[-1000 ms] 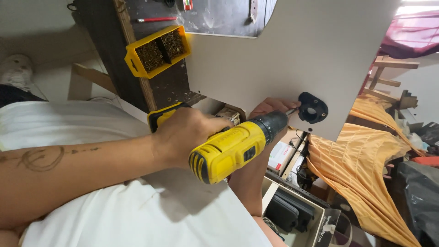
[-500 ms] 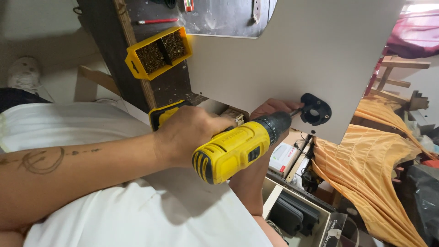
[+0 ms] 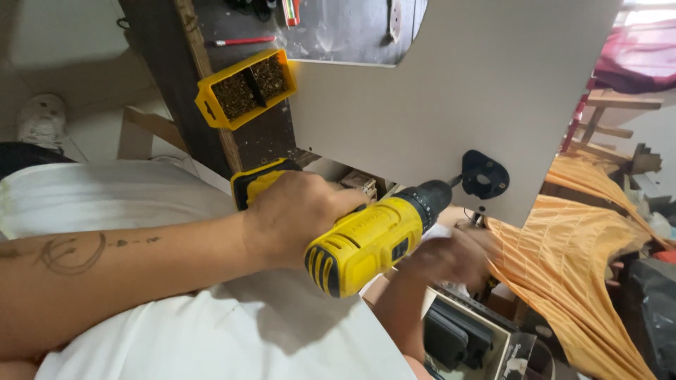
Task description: Assembling a white wooden cabinet by installing hardware with a power drill and measuring/marking for further assembly using a square and pencil.
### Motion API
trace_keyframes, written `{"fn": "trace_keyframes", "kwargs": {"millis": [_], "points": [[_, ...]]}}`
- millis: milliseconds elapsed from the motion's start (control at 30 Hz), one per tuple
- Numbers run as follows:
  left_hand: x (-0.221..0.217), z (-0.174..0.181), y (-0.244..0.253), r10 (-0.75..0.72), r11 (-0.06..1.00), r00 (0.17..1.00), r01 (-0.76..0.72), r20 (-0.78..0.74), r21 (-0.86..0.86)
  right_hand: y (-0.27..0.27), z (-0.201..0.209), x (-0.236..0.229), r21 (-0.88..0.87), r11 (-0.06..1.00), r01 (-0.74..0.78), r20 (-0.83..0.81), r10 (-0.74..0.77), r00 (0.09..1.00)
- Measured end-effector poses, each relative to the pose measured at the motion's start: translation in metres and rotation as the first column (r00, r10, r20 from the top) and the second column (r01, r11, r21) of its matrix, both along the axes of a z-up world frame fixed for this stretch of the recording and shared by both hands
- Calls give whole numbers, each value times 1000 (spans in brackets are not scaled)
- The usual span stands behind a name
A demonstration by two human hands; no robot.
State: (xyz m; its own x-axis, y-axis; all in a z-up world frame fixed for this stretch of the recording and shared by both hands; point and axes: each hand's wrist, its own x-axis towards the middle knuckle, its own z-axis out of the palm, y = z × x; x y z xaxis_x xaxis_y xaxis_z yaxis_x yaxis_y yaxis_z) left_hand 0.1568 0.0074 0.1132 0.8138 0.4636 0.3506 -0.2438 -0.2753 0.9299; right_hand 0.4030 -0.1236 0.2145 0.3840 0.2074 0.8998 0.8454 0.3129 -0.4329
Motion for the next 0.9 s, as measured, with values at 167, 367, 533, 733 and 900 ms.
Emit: {"fn": "trace_keyframes", "kwargs": {"millis": [167, 367, 533, 733, 900], "points": [[7, -3, -20, 135, 991, 991, -135, -25, -15, 11, 75, 34, -635, 686, 355, 424, -74, 903], [4, 4, -22, 150, 988, 988, -151, -35, -19, 3, 64, 34, -712, 605, 357, 225, -285, 932], [-9, 18, -11, 43, 993, 999, -46, -24, -113, -16, 59, 70, -678, 659, 325, 174, -285, 943], [-5, 14, -12, 23, 990, 999, -29, -40, -137, -12, 59, 65, -689, 632, 355, 215, -289, 933], [-4, 16, -10, -11, 996, 998, 4, -70, -94, -15, 60, 63, -707, 614, 351, 206, -296, 933]]}}
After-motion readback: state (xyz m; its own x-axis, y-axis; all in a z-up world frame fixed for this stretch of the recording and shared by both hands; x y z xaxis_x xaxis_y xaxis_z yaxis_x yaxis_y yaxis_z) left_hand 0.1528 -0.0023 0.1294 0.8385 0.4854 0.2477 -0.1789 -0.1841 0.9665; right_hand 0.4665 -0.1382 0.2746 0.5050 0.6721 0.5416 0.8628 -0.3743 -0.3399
